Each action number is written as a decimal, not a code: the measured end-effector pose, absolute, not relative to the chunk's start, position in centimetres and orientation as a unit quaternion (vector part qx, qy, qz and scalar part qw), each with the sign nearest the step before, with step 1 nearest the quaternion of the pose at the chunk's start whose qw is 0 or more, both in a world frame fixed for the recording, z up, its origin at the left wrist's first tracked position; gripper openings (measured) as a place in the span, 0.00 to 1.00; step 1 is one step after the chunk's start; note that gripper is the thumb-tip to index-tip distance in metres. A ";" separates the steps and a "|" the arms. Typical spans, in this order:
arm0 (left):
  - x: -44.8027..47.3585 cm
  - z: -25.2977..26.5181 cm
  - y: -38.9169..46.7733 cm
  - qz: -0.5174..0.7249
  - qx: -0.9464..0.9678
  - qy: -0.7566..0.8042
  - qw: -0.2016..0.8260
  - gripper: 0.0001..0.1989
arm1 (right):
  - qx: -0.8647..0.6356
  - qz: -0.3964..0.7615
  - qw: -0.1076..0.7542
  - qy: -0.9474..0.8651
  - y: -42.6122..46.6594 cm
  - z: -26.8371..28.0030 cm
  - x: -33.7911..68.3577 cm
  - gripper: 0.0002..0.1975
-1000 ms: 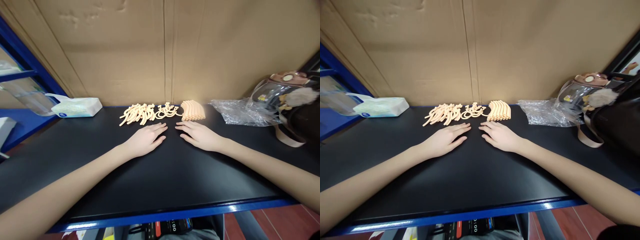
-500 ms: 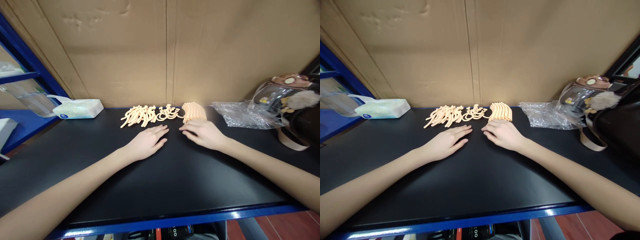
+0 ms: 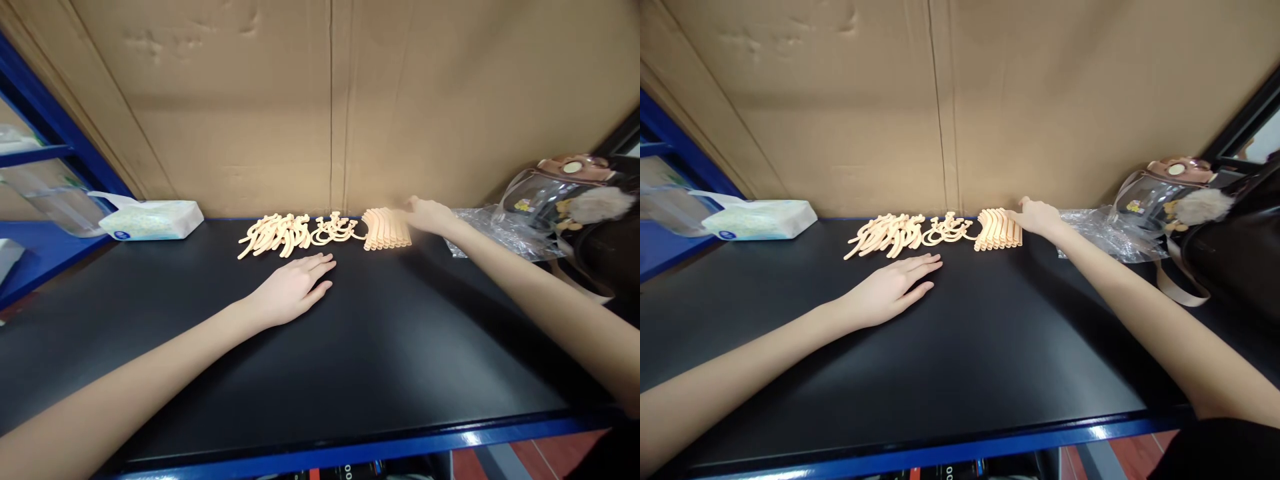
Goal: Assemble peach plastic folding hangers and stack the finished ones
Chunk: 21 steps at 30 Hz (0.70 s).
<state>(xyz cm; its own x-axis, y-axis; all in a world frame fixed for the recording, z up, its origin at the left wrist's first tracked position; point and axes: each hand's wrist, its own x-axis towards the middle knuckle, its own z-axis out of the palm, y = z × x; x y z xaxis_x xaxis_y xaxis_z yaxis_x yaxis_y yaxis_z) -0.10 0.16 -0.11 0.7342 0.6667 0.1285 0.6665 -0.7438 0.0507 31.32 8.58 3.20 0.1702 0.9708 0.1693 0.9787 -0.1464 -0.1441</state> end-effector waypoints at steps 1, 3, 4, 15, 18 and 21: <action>-0.1 -0.1 0.1 0.069 0.931 0.358 0.000 0.25 | -0.762 -0.008 0.104 -0.639 8.7 3.0 31.3 0.34; -0.1 0.0 0.1 0.068 0.932 0.356 0.000 0.24 | -0.766 0.009 0.096 -0.635 8.7 2.9 31.2 0.38; -0.1 0.0 0.0 0.069 0.932 0.356 0.000 0.24 | -0.767 0.016 0.094 -0.635 8.6 2.9 31.2 0.39; -0.1 -0.1 0.1 0.076 0.931 0.358 0.008 0.24 | -0.755 -0.001 0.119 -0.645 8.7 2.4 31.6 0.38; -0.1 -0.1 0.1 0.078 0.930 0.358 0.012 0.24 | -0.754 -0.019 0.123 -0.645 8.9 2.2 31.7 0.36; -0.2 -0.2 0.1 0.079 0.931 0.357 0.011 0.24 | -0.750 -0.028 0.122 -0.649 9.0 2.0 31.7 0.34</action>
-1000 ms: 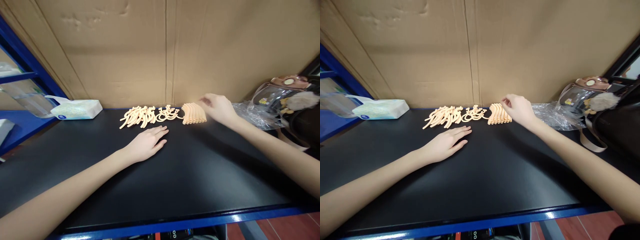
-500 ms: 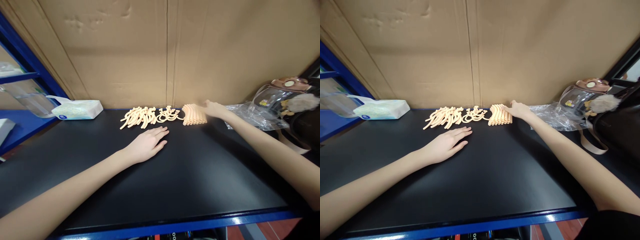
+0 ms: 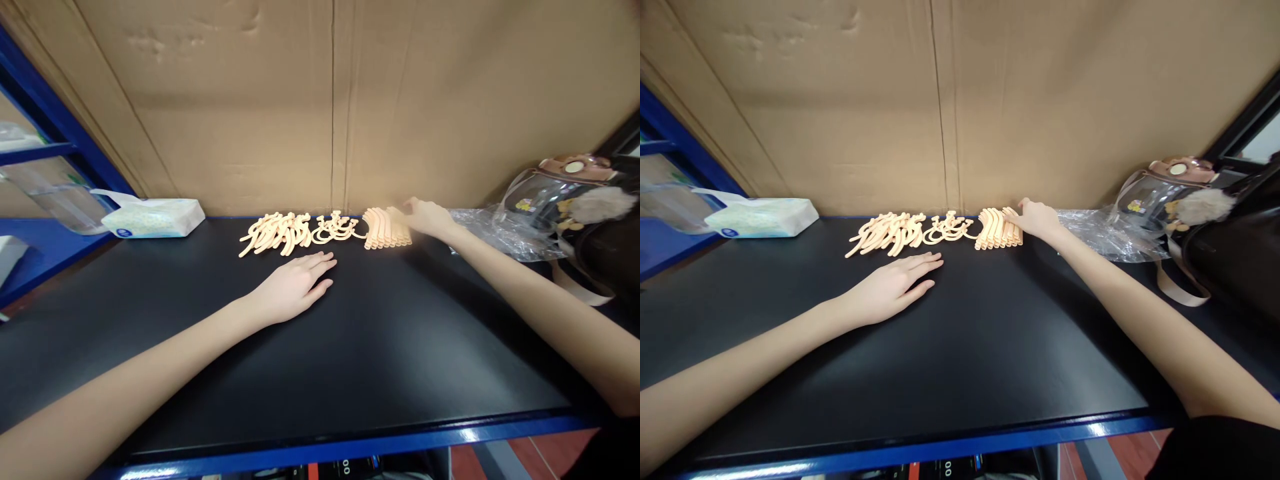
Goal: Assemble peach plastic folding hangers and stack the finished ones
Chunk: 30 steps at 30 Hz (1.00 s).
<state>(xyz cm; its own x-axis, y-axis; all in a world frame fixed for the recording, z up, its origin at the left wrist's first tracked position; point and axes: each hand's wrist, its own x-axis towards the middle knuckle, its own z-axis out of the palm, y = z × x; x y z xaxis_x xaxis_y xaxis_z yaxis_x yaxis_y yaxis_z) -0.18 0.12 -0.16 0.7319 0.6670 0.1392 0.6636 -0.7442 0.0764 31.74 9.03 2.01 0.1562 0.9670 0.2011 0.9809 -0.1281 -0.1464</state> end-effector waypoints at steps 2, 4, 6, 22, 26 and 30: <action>-0.2 -0.2 0.1 0.077 0.931 0.358 0.009 0.24 | -0.749 -0.031 0.121 -0.651 9.1 1.9 31.7 0.32; -0.2 -0.1 0.1 0.076 0.930 0.359 0.007 0.25 | -0.749 -0.035 0.123 -0.650 9.2 1.8 31.6 0.30; -0.2 -0.1 0.1 0.074 0.930 0.359 0.006 0.25 | -0.748 -0.039 0.128 -0.650 9.1 1.8 31.6 0.29; -0.3 -0.3 -0.1 0.131 0.919 0.369 0.051 0.23 | -0.588 -0.073 0.262 -0.762 3.2 6.1 26.5 0.15; -0.2 0.0 -0.8 0.192 0.897 0.393 0.063 0.23 | -0.488 -0.082 0.188 -0.848 -0.9 4.4 24.0 0.09; -0.4 0.4 -1.9 0.241 0.903 0.343 0.093 0.19 | -0.408 -0.077 0.168 -0.894 -3.4 2.3 22.9 0.13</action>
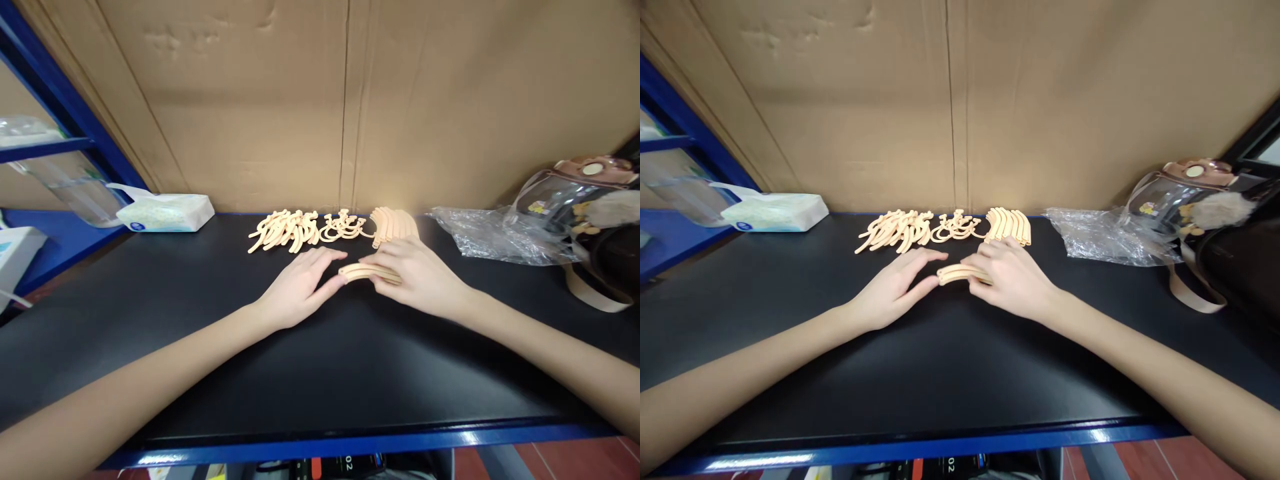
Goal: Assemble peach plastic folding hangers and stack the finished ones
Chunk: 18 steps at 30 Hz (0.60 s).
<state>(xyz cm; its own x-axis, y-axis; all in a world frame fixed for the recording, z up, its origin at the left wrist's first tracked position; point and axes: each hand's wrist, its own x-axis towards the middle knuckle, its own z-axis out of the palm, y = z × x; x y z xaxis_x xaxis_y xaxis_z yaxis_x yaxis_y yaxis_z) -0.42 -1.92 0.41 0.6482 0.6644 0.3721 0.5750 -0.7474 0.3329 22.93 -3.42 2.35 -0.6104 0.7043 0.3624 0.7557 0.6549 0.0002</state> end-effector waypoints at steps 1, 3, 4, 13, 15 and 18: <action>-0.5 0.5 -2.2 0.243 0.907 0.329 0.098 0.19 | -0.393 -0.085 0.165 -0.901 -3.7 2.0 22.8 0.13; -0.7 0.5 -2.5 0.248 0.909 0.320 0.101 0.20 | -0.372 -0.098 0.165 -0.908 -4.0 1.3 22.5 0.14; -0.8 0.5 -2.5 0.252 0.907 0.322 0.101 0.20 | -0.365 -0.102 0.166 -0.910 -4.1 1.1 22.3 0.14; -0.4 0.8 -1.9 0.224 0.919 0.319 0.057 0.04 | -0.330 -0.128 0.167 -0.920 -4.1 0.1 22.0 0.17; -0.4 1.0 -2.1 0.225 0.920 0.317 0.045 0.04 | -0.323 -0.120 0.162 -0.925 -4.2 0.1 22.1 0.17; -0.5 1.2 -2.2 0.220 0.922 0.316 0.028 0.04 | -0.322 -0.098 0.151 -0.929 -4.3 0.4 22.3 0.16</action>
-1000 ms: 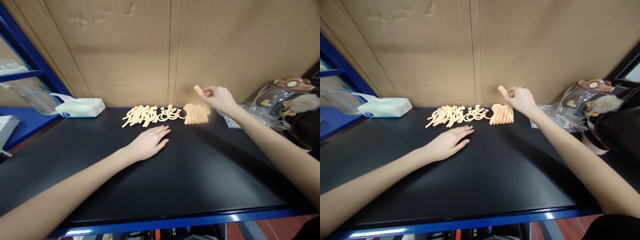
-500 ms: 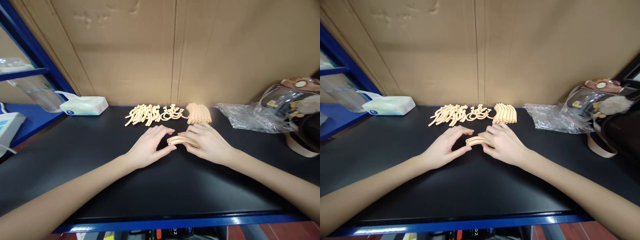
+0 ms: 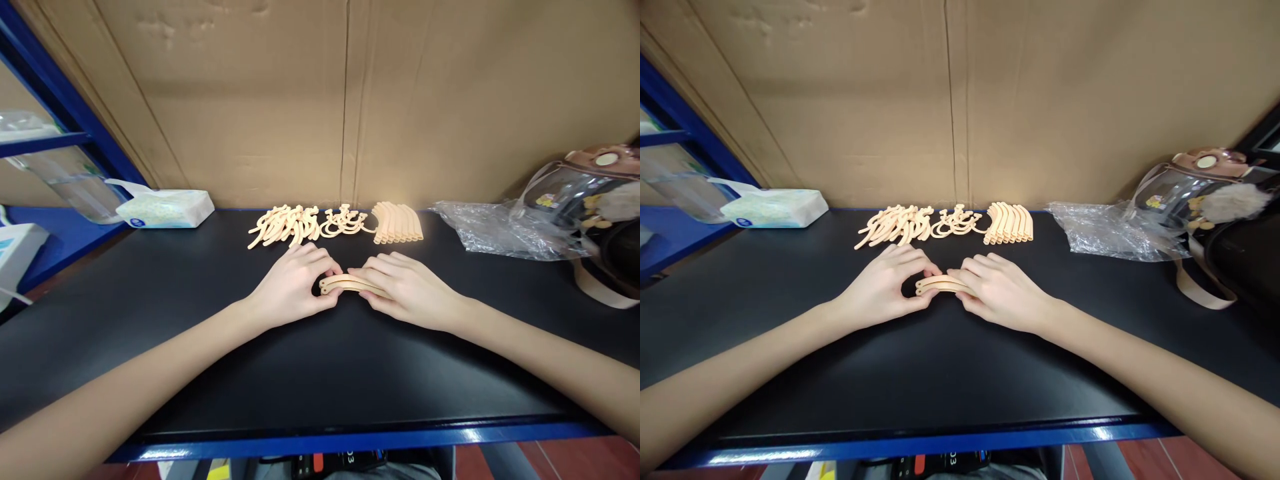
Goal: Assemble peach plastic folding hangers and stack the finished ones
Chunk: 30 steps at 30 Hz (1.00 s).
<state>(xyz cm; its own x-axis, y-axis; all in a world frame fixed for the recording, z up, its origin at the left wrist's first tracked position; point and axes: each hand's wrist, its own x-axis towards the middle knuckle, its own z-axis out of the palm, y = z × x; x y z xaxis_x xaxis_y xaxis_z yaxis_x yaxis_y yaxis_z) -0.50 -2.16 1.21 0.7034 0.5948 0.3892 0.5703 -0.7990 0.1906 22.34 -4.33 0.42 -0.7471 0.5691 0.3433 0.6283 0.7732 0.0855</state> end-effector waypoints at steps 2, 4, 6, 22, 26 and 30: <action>-0.7 1.4 -2.0 0.218 0.922 0.320 0.020 0.04 | -0.327 -0.087 0.150 -0.929 -4.3 0.6 22.6 0.17; -1.0 1.5 -1.6 0.218 0.919 0.329 0.015 0.06 | -0.335 -0.081 0.159 -0.925 -4.2 0.7 22.9 0.17; -1.3 1.6 -1.2 0.216 0.916 0.337 0.013 0.07 | -0.346 -0.070 0.165 -0.921 -3.9 0.8 23.2 0.15; -1.8 2.1 -0.8 0.115 0.945 0.301 0.051 0.05 | -0.359 0.063 0.173 -0.915 -3.7 0.7 23.3 0.06; -1.8 2.5 -1.2 0.085 0.949 0.297 0.057 0.07 | -0.365 0.113 0.168 -0.909 -3.9 0.9 23.3 0.06; -1.7 2.6 -1.3 0.068 0.951 0.294 0.070 0.08 | -0.367 0.155 0.164 -0.903 -3.8 1.0 23.4 0.08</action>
<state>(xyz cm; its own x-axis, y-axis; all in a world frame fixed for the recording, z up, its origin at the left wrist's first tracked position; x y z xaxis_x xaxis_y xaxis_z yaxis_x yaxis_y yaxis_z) -1.73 -1.30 2.60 0.8173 0.5694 0.0879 0.5504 -0.8168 0.1732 23.44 -3.78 0.97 -0.6775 0.7126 0.1823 0.6110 0.6832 -0.3999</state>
